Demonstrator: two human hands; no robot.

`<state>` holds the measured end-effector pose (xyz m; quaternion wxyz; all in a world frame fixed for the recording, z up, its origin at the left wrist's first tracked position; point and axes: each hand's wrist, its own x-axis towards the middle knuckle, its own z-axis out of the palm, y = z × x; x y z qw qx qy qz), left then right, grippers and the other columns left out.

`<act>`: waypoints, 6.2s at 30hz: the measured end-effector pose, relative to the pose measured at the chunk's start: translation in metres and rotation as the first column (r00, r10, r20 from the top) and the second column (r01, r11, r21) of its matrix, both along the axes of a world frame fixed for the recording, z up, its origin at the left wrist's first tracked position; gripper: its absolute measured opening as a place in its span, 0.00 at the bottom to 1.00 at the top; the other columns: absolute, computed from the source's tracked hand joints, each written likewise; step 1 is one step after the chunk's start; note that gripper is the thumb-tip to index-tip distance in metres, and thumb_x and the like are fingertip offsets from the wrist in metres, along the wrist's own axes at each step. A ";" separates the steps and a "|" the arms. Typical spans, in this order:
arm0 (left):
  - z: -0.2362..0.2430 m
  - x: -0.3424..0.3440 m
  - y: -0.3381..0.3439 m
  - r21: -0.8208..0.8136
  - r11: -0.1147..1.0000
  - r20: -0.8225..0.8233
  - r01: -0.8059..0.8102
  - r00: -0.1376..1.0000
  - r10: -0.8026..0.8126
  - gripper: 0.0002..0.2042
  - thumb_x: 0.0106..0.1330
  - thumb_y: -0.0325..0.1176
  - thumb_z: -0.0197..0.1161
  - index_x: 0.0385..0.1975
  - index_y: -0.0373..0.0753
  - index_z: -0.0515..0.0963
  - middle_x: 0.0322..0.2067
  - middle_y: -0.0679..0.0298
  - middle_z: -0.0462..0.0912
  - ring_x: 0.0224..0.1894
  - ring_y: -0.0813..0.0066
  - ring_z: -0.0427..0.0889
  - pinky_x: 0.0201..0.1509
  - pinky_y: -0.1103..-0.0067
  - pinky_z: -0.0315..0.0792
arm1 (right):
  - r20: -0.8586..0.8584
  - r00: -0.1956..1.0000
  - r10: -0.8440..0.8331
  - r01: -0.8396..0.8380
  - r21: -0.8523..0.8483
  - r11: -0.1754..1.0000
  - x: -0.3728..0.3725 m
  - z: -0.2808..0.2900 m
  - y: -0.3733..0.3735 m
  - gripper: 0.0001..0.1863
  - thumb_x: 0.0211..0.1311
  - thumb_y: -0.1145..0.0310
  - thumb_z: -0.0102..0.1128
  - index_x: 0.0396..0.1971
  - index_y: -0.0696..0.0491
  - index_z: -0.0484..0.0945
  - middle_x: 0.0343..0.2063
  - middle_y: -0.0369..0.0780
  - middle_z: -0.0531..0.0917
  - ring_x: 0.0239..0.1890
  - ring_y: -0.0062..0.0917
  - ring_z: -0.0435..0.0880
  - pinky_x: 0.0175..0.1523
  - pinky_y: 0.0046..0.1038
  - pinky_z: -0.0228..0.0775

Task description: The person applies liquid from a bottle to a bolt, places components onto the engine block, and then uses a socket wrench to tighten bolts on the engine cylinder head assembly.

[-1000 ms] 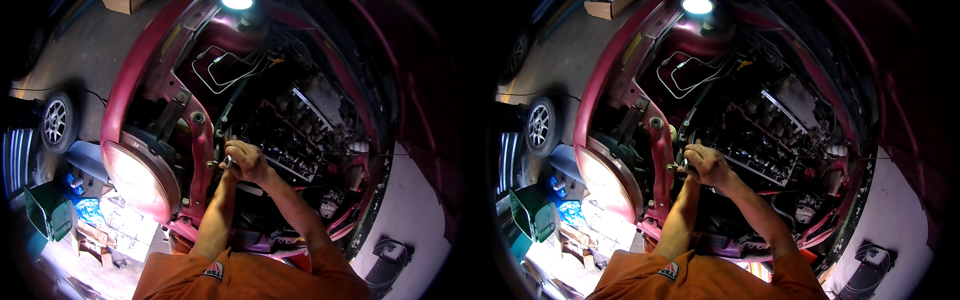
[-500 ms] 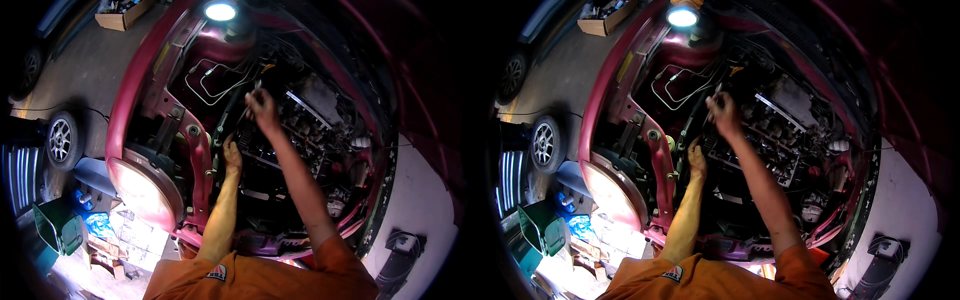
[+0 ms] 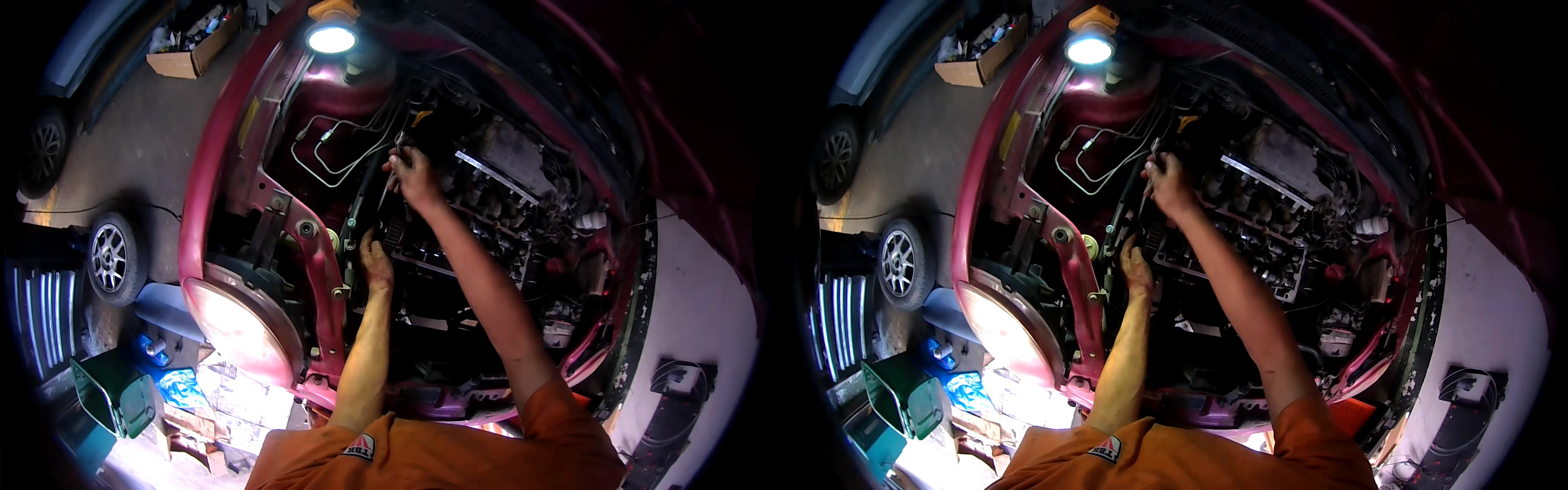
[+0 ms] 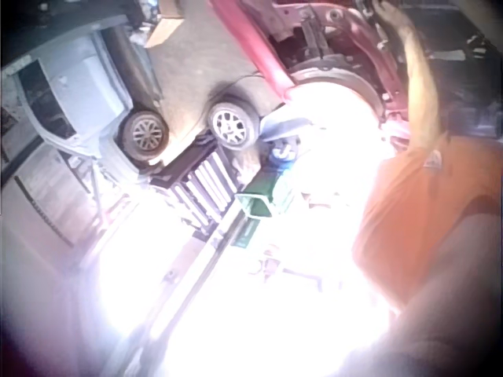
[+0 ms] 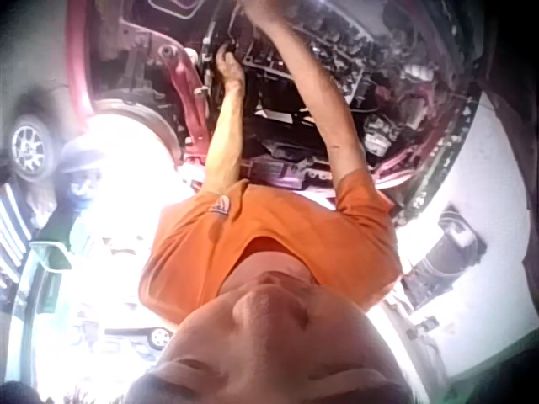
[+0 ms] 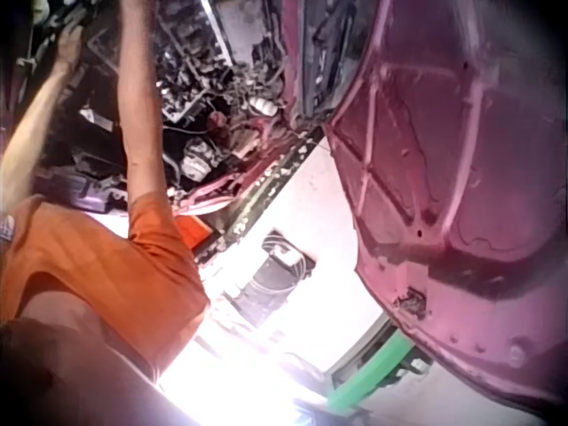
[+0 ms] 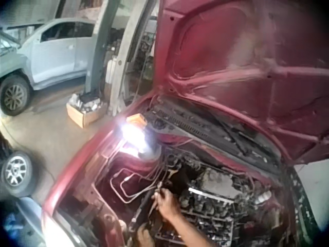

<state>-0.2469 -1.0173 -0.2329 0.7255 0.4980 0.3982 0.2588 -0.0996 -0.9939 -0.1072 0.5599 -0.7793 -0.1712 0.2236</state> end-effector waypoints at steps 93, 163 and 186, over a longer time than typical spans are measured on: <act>0.021 -0.002 0.001 -0.015 0.999 -0.096 -0.042 0.995 0.041 0.19 0.62 0.31 0.43 0.49 0.32 0.74 0.50 0.50 0.76 0.55 0.58 0.74 0.63 0.72 0.62 | 0.034 0.999 -0.005 0.007 -0.049 0.999 -0.021 -0.003 -0.001 0.06 0.66 0.71 0.51 0.40 0.56 0.71 0.28 0.36 0.79 0.21 0.15 0.76 0.26 0.17 0.67; -0.039 -0.003 -0.036 -0.555 0.823 0.547 -0.118 0.693 0.469 0.18 0.67 0.37 0.48 0.48 0.30 0.74 0.45 0.55 0.78 0.50 0.64 0.75 0.59 0.74 0.66 | 0.706 0.442 0.554 -0.497 -0.322 0.806 -0.138 0.002 -0.036 0.07 0.56 0.71 0.59 0.30 0.57 0.72 0.31 0.46 0.78 0.31 0.41 0.79 0.38 0.37 0.74; 0.019 -0.001 0.003 -0.009 1.000 -0.043 0.001 0.999 -0.001 0.22 0.60 0.32 0.43 0.50 0.26 0.73 0.50 0.45 0.76 0.56 0.55 0.74 0.63 0.72 0.62 | 0.017 1.000 0.017 -0.014 -0.136 0.991 -0.021 -0.012 0.006 0.07 0.65 0.67 0.56 0.34 0.53 0.70 0.23 0.33 0.76 0.17 0.15 0.74 0.21 0.16 0.65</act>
